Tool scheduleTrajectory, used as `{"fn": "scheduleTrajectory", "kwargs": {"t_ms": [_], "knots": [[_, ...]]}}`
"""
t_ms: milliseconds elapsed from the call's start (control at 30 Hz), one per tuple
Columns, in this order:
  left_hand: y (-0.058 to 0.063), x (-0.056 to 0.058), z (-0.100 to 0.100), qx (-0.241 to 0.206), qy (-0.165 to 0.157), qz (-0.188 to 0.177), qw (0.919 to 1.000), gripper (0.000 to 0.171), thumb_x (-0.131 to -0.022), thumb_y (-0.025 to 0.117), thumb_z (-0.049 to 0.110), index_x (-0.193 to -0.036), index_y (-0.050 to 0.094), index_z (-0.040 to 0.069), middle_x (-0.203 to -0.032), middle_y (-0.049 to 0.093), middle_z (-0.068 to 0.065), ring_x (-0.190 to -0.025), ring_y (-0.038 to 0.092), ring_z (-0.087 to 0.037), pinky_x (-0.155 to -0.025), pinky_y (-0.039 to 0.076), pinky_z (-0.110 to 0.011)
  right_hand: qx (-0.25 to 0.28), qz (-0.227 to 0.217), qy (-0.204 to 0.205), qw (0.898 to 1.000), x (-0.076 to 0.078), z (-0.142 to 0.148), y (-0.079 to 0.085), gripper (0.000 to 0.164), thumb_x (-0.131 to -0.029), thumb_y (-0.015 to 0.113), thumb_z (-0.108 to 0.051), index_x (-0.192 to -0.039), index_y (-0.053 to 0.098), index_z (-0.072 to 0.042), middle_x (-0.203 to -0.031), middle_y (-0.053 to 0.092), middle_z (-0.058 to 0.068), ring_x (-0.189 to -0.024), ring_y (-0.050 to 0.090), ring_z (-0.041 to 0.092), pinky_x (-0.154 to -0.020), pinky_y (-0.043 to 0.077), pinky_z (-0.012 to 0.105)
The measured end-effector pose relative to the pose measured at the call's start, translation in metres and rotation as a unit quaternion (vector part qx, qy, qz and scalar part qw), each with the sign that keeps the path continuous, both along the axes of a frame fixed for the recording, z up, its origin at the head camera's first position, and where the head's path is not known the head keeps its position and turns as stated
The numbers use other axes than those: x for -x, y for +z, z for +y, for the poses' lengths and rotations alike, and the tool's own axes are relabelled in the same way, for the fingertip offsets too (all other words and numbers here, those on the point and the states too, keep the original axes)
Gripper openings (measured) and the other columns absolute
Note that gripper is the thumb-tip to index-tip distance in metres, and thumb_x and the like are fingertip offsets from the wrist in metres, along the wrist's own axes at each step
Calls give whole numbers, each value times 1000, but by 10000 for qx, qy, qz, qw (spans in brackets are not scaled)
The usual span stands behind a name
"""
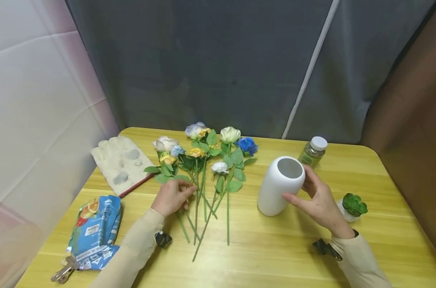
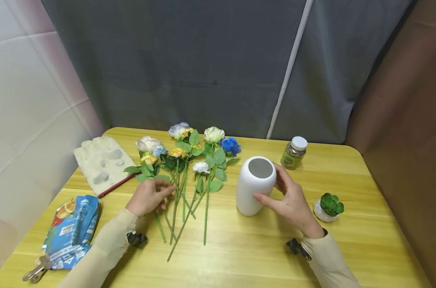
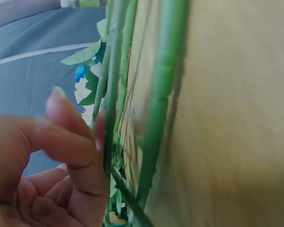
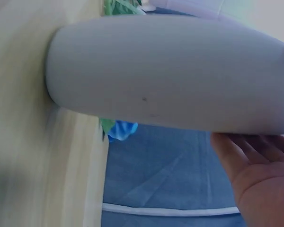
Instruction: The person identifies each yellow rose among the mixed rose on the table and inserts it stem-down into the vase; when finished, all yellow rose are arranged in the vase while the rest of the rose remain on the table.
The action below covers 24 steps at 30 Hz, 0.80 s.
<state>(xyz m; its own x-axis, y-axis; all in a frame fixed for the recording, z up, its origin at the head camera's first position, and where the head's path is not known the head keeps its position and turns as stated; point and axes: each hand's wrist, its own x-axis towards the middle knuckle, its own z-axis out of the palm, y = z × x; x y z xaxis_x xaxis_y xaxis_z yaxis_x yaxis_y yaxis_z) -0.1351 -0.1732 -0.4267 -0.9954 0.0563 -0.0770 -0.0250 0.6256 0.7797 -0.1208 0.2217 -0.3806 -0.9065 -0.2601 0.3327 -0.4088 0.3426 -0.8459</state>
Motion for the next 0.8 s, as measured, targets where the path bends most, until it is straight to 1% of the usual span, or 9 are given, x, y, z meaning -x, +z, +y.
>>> {"fn": "scheduleTrajectory", "kwargs": {"t_ms": [133, 300, 433, 533, 600, 800], "knots": [[-2, 7, 0, -128, 55, -276, 9995, 24, -100, 70, 23, -107, 74, 0, -75, 75, -2, -44, 61, -13, -44, 49, -28, -48, 39, 22, 10000, 1, 1, 2, 75, -83, 81, 4, -149, 47, -10, -136, 60, 13, -122, 59, -1, -100, 48, 13], [-4, 12, 3, -211, 170, -512, 9983, 22, -98, 73, 23, -106, 74, 3, -74, 75, -1, -44, 60, -12, -43, 45, -25, -87, 58, 28, 9999, 1, 2, 1, 78, -84, 81, 4, -151, 45, -10, -138, 59, 15, -123, 58, -3, -100, 48, 13], [-4, 12, 3, -183, 118, -466, 9987, 22, -97, 74, 23, -105, 74, 3, -73, 74, -1, -44, 59, -12, -43, 45, -24, -137, 80, -5, 9999, 0, 2, 1, 79, -84, 81, 4, -152, 44, -11, -139, 59, 15, -122, 57, -3, -100, 48, 12], [-3, 12, 3, -135, 2, -401, 9991, 20, -96, 74, 21, -103, 74, 3, -72, 74, -2, -44, 59, -11, -43, 45, -24, -175, 68, -32, 9998, -1, 2, 2, 79, -84, 80, 3, -153, 43, -11, -140, 58, 15, -122, 57, -4, -100, 47, 12], [-3, 12, 3, -216, -24, -422, 9989, 18, -96, 74, 19, -103, 73, 2, -73, 74, -4, -44, 58, -11, -43, 45, -23, -185, 42, -38, 9998, -1, 2, 2, 79, -85, 80, 2, -153, 43, -11, -140, 58, 15, -123, 57, -4, -100, 47, 12], [-1, 11, 1, -542, 56, -530, 9971, 16, -96, 73, 17, -104, 71, 3, -77, 76, -8, -45, 56, -12, -44, 41, -23, -240, -33, -58, 9997, -1, 2, 1, 78, -85, 80, 0, -153, 43, -12, -140, 58, 15, -123, 56, -4, -100, 47, 11]]}}
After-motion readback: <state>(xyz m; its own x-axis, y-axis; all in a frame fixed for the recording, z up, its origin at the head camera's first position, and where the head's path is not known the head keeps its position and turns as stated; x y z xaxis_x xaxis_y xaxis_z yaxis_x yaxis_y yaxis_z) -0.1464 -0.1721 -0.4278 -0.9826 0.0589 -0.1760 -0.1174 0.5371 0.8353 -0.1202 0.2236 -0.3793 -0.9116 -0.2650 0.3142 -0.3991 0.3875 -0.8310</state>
